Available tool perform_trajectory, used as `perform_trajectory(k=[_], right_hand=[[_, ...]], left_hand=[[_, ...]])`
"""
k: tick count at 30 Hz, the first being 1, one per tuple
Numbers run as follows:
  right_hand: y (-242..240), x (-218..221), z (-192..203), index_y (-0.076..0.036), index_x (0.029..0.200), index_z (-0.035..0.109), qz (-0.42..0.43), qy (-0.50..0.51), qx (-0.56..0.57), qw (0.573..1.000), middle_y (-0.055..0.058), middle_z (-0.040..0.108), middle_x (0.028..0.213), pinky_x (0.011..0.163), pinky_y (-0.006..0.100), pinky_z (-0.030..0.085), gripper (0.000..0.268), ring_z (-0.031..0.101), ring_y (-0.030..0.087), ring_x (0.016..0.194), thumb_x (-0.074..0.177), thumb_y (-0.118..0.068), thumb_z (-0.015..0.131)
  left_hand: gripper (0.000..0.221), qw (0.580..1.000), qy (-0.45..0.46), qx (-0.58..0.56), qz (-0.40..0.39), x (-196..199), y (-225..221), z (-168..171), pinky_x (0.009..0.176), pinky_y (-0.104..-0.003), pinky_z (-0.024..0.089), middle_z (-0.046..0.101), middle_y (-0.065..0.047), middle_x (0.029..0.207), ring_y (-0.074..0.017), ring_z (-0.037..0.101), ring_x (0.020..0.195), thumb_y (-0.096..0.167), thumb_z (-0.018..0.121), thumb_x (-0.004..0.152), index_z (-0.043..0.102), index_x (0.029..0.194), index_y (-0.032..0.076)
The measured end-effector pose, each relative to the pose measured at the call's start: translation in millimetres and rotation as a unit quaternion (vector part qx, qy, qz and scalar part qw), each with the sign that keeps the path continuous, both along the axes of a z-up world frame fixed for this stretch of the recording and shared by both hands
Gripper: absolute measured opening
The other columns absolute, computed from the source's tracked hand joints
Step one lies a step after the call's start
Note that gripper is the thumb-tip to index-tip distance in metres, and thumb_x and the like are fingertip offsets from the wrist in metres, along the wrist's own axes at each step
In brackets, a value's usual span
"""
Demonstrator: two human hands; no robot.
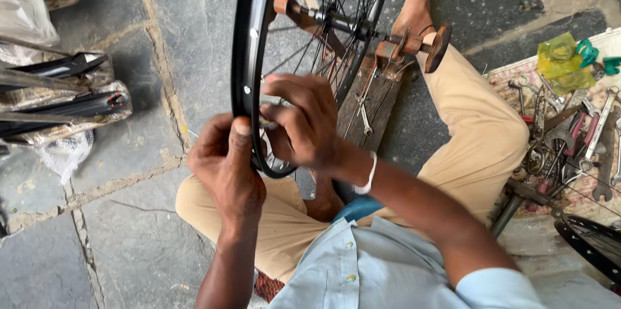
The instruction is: The person works on a bicycle wheel by hand while it is mounted on a stand, inserting spokes into the rim and tightening them.
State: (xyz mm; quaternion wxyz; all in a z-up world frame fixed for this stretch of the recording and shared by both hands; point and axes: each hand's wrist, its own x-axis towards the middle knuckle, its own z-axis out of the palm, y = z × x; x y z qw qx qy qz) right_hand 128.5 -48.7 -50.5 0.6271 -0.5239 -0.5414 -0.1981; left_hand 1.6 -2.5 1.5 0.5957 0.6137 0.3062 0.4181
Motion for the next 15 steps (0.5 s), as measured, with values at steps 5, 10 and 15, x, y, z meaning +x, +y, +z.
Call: perform_trajectory(k=[5,10,15], right_hand=[[-17,-32,13,0.007,0.115,0.056,-0.042,0.109,-0.024,0.993,0.029,0.057,0.128,0.109,0.055,0.045,0.030,0.058,0.044,0.123,0.088,-0.001,0.065],[-26,0,13,-0.003,0.112,0.059,0.002,0.108,-0.063,0.992,0.017,0.065,0.126,0.118,0.055,0.040,0.016,0.064,0.031,0.123,0.100,-0.011,0.064],[-40,18,-38,-0.003,0.111,0.062,-0.001,0.305,-0.070,0.950,0.010,0.069,0.111,0.091,0.034,0.056,0.019,0.066,0.015,0.095,0.101,-0.019,0.063]], left_hand=[[0.022,0.998,0.011,0.042,-0.046,2,7,13,0.070,-0.023,0.042,0.063,-0.004,0.094,-0.0082,0.053,0.081,0.016,0.072,0.105,0.072,0.103,-0.006],[0.033,0.996,0.026,0.031,-0.074,20,7,36,0.082,-0.024,0.050,0.068,-0.005,0.103,-0.0101,0.061,0.093,0.016,0.071,0.105,0.064,0.127,-0.007],[0.036,0.992,0.017,0.050,-0.115,5,10,23,0.087,-0.027,0.056,0.072,-0.016,0.110,-0.0161,0.069,0.096,0.020,0.065,0.113,0.054,0.138,-0.003]])
